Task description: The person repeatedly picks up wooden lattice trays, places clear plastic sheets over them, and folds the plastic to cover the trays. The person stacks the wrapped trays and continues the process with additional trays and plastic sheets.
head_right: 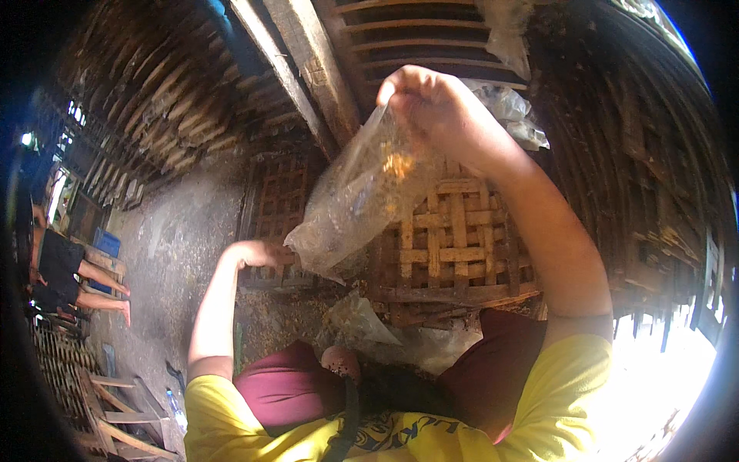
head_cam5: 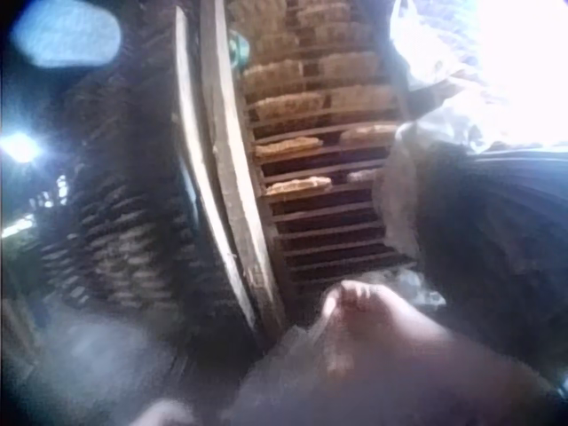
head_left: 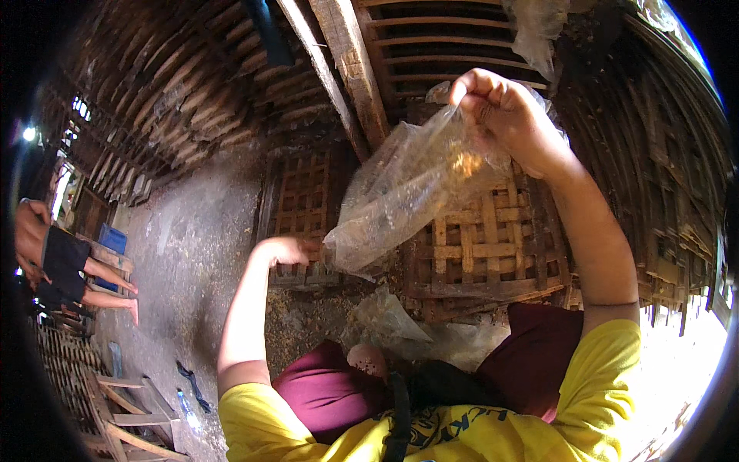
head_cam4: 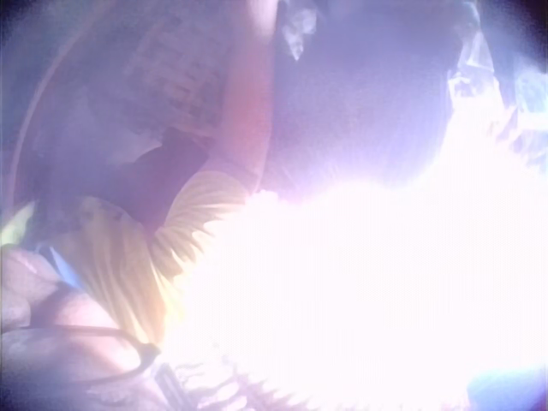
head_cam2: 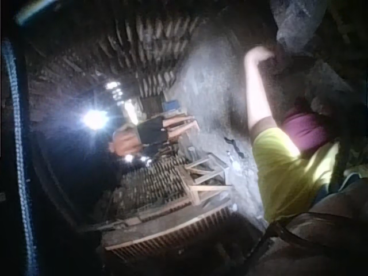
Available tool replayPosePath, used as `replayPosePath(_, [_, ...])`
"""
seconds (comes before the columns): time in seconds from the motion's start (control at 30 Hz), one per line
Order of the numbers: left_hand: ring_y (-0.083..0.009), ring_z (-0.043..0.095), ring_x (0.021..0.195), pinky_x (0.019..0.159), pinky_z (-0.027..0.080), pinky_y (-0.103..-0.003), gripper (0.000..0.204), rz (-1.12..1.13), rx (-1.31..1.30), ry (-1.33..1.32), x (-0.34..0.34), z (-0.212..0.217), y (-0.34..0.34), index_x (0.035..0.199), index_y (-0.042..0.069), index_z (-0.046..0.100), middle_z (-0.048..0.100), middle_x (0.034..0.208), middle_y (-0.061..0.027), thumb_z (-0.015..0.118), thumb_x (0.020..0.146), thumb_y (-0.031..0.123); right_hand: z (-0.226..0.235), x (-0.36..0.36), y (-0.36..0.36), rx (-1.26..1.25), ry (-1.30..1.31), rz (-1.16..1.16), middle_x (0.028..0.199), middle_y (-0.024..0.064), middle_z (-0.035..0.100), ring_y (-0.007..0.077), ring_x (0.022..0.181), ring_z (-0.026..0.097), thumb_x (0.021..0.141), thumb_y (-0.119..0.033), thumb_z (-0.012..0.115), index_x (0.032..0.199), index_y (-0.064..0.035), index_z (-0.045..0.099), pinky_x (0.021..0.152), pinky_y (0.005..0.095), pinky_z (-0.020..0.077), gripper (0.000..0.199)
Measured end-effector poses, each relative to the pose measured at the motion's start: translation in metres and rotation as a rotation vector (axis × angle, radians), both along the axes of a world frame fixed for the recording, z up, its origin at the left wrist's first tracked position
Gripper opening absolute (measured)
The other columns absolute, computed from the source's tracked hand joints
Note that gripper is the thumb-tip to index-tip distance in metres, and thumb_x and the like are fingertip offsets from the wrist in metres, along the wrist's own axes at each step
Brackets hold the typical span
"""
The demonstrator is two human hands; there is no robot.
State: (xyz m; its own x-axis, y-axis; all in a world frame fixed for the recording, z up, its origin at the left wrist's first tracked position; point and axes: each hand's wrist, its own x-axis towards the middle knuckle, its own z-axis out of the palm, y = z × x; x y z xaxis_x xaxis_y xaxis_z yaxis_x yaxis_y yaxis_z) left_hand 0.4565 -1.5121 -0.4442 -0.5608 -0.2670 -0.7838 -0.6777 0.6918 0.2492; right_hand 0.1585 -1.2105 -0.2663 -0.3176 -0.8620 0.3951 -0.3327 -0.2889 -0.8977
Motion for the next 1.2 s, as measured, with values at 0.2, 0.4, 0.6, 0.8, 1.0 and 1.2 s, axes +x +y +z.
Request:
replayPosePath(0.2, [-0.023, 0.036, 0.127, 0.106, 0.028, -0.034, 0.053, -0.156, 0.104, 1.506, -0.102, 0.163, 0.1, 0.13, 0.003, 0.039, 0.039, 0.137, -0.0144, 0.061, 0.083, 0.01, 0.002, 0.019, -0.007, 0.121, 0.106, 0.162, 0.069, -0.005, 0.046, 0.0025, 0.055, 0.039, 0.091, -0.006, 0.05, 0.1, -0.0053, 0.053, 0.049, 0.0181, 0.0348, 0.01])
replayPosePath(0.4, [-0.0118, 0.057, 0.08, 0.072, 0.048, -0.028, 0.029, -0.041, 0.258, 1.206, -0.141, 0.195, 0.154, 0.108, 0.002, 0.054, 0.062, 0.09, -0.0044, 0.064, 0.083, 0.014, 0.027, 0.033, -0.008, 0.063, 0.281, -0.103, 0.076, -0.0011, 0.055, 0.0031, 0.053, 0.046, 0.088, -0.012, 0.058, 0.103, -0.0063, 0.052, 0.042, 0.0163, 0.0377, 0.017])
replayPosePath(0.6, [-0.0049, 0.051, 0.066, 0.058, 0.042, -0.022, 0.018, -0.017, 0.08, 1.336, -0.149, 0.19, 0.157, 0.092, 0.004, 0.061, 0.061, 0.08, 0.0, 0.062, 0.086, 0.021, -0.001, 0.013, -0.01, -0.193, 0.142, -0.066, 0.11, 0.0158, 0.055, 0.0234, 0.102, 0.054, 0.08, -0.042, 0.065, 0.136, -0.0119, 0.03, 0.085, 0.0359, 0.0456, 0.073])
replayPosePath(0.8, [-0.0125, 0.063, 0.087, 0.077, 0.052, -0.027, 0.013, -0.091, -0.186, 1.634, -0.149, 0.197, 0.168, 0.097, 0.006, 0.062, 0.066, 0.09, -0.004, 0.058, 0.085, 0.003, -0.013, 0.04, -0.018, -0.047, -0.237, 0.122, 0.094, 0.0051, 0.062, 0.013, 0.088, 0.058, 0.084, -0.032, 0.064, 0.111, -0.0015, 0.056, 0.085, 0.03, 0.0435, 0.041])
replayPosePath(1.0, [-0.0119, 0.065, 0.085, 0.073, 0.052, -0.025, 0.015, -0.145, -0.317, 1.743, -0.144, 0.216, 0.168, 0.097, 0.008, 0.065, 0.068, 0.09, -0.0031, 0.062, 0.083, 0.008, -0.001, 0.025, -0.003, 0.252, 0.156, 0.394, 0.085, 0.0056, 0.064, 0.0137, 0.074, 0.061, 0.084, -0.017, 0.062, 0.099, 0.0012, 0.058, 0.07, 0.0276, 0.0488, 0.024])
replayPosePath(1.2, [-0.0116, 0.065, 0.083, 0.07, 0.052, -0.024, 0.016, -0.11, -0.377, 1.697, -0.135, 0.223, 0.166, 0.097, 0.009, 0.066, 0.069, 0.088, -0.0031, 0.063, 0.082, 0.008, 0.008, 0.031, 0.007, 0.293, -0.042, 0.429, 0.128, 0.0204, 0.046, 0.0271, 0.121, 0.041, 0.081, -0.031, 0.066, 0.128, 0.0058, 0.04, 0.103, 0.0363, 0.0308, 0.065])
